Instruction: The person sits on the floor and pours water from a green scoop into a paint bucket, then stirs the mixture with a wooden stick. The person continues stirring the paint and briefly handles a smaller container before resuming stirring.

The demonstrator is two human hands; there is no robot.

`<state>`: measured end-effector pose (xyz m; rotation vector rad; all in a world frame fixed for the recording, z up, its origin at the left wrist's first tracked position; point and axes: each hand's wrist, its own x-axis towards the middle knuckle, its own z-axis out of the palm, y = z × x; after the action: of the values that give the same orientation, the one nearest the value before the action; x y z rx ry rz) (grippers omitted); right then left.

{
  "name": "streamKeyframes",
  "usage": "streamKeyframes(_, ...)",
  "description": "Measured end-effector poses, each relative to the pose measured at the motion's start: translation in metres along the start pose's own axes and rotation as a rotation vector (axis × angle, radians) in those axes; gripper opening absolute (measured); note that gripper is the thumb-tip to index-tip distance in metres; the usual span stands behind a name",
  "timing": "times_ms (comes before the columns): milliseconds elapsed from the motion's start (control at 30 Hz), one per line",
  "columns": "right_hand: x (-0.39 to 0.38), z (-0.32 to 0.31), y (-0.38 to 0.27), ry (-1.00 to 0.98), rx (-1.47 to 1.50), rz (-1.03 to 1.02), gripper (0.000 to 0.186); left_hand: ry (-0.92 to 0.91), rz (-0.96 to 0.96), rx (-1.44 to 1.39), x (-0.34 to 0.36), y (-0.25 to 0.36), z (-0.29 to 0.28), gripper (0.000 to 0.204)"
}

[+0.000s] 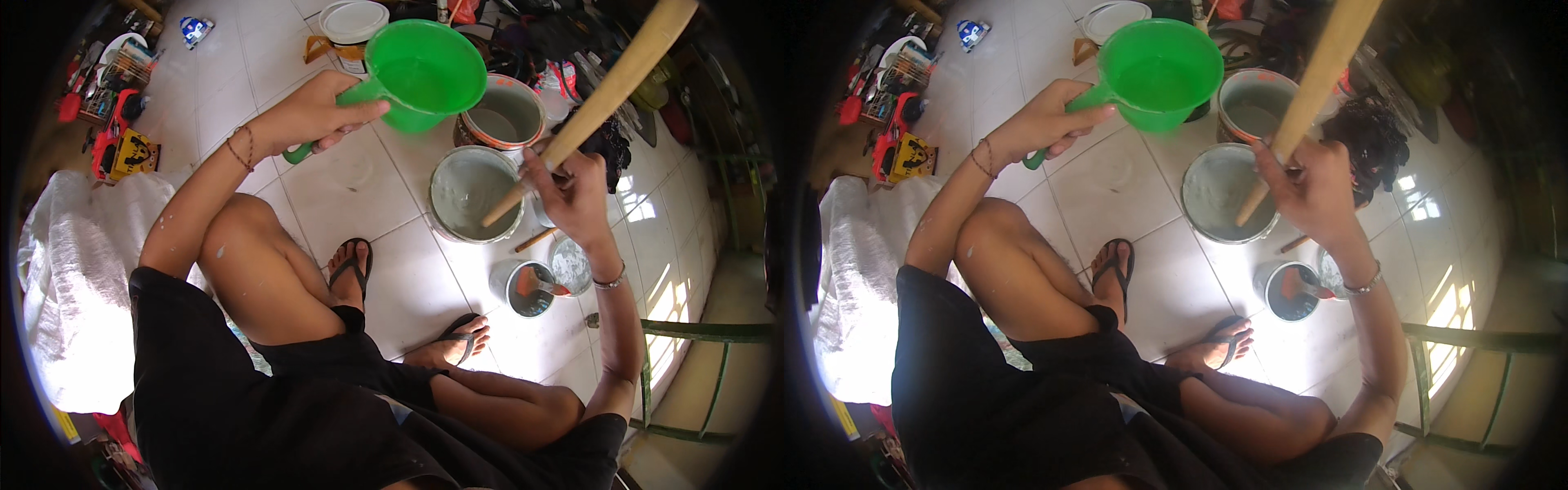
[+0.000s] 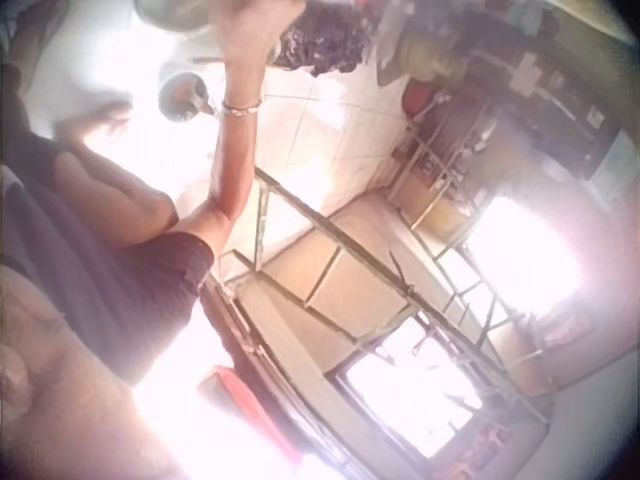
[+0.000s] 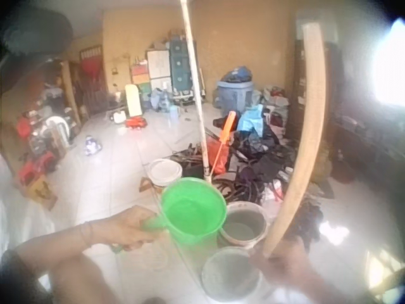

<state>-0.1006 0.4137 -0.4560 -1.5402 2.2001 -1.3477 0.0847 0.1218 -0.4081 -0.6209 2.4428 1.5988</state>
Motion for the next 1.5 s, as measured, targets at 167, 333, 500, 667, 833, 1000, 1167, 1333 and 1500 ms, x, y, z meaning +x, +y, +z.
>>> streamKeyframes(167,0.007,0.007,0.020,0.095,-0.018,-0.096,0.012,-0.004,0.037,-0.001,0.000,0.003,0.001,0.035)
streamKeyframes(333,0.007,-0.011,0.012,0.069,-0.209,-0.043,0.012,-0.008,0.043,-0.005,-0.001,0.008,0.003,0.036)
streamKeyframes(500,0.000,-0.002,-0.001,-0.005,0.016,-0.007,0.010,-0.047,0.102,-0.050,0.001,0.013,0.006,0.034)
streamKeyframes(667,0.005,0.012,0.010,0.097,0.028,-0.115,0.014,-0.018,0.132,-0.054,0.002,0.023,0.012,0.033)
streamKeyframes(833,0.003,-0.010,0.010,0.062,-0.256,-0.122,0.016,-0.027,0.146,-0.060,0.007,0.025,0.015,0.034)
streamKeyframes(1000,-0.009,-0.015,-0.003,-0.008,-0.100,0.039,0.016,-0.052,0.161,-0.068,0.009,0.024,0.016,0.037)
streamKeyframes(1167,-0.008,0.013,0.005,0.083,0.111,-0.020,0.016,-0.028,0.194,-0.012,0.015,0.026,0.025,0.031)
streamKeyframes(1333,-0.003,-0.007,0.012,0.130,-0.252,-0.131,0.015,0.016,0.170,-0.010,0.016,0.028,0.029,0.030)
streamKeyframes(1500,-0.009,-0.010,-0.008,0.062,-0.049,0.088,0.015,0.003,0.161,-0.025,0.018,0.024,0.029,0.032)
